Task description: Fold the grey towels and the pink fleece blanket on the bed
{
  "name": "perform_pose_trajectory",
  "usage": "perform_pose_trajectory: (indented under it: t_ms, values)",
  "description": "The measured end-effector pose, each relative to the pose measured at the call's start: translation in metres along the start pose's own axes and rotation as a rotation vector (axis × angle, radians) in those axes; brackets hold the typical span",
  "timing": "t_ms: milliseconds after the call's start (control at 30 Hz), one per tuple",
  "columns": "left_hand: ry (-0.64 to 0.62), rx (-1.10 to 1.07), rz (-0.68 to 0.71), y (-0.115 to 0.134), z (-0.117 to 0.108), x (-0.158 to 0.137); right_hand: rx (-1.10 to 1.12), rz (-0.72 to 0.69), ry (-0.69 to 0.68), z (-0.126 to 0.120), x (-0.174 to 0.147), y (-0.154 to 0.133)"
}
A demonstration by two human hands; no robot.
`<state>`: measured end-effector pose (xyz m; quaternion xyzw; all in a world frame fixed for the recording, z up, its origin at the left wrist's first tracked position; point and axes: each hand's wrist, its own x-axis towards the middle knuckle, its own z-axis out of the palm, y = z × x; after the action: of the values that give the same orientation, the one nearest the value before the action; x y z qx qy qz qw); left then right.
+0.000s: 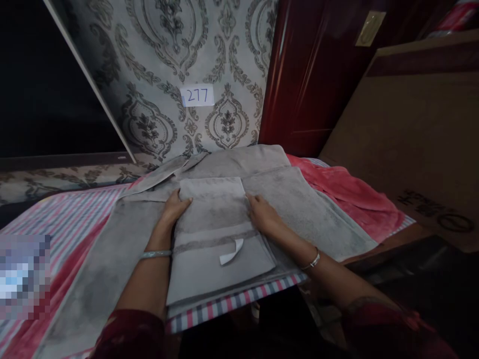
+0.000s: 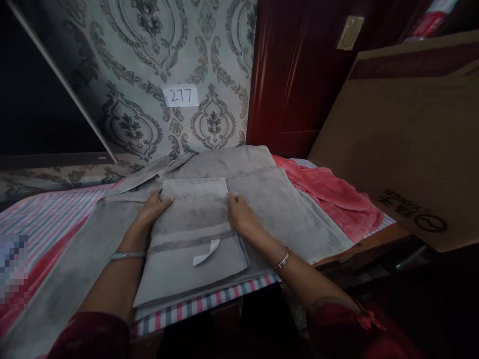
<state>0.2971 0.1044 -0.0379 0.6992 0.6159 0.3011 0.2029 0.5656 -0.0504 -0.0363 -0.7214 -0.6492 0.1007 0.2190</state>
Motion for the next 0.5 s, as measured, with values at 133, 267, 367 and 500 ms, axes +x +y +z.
perform_pose_trajectory:
  t_ms: [133,267,367,500]
  values:
    - [0.181,0.318,0.142,0.025,-0.010,-0.013,-0.084,-0.208,0.014,-0.002,-0.017,-0.027]
    - [-0.100,0.480,0.547,0.044,0.005,-0.027,-0.119,-0.292,-0.205,0.019,-0.035,-0.043]
    - [-0.328,0.559,0.547,0.043,0.026,-0.033,-0.140,-0.295,-0.240,0.029,-0.043,-0.042]
    - [-0.383,0.594,0.507,0.041,0.032,-0.031,-0.109,-0.292,-0.245,0.027,-0.043,-0.041]
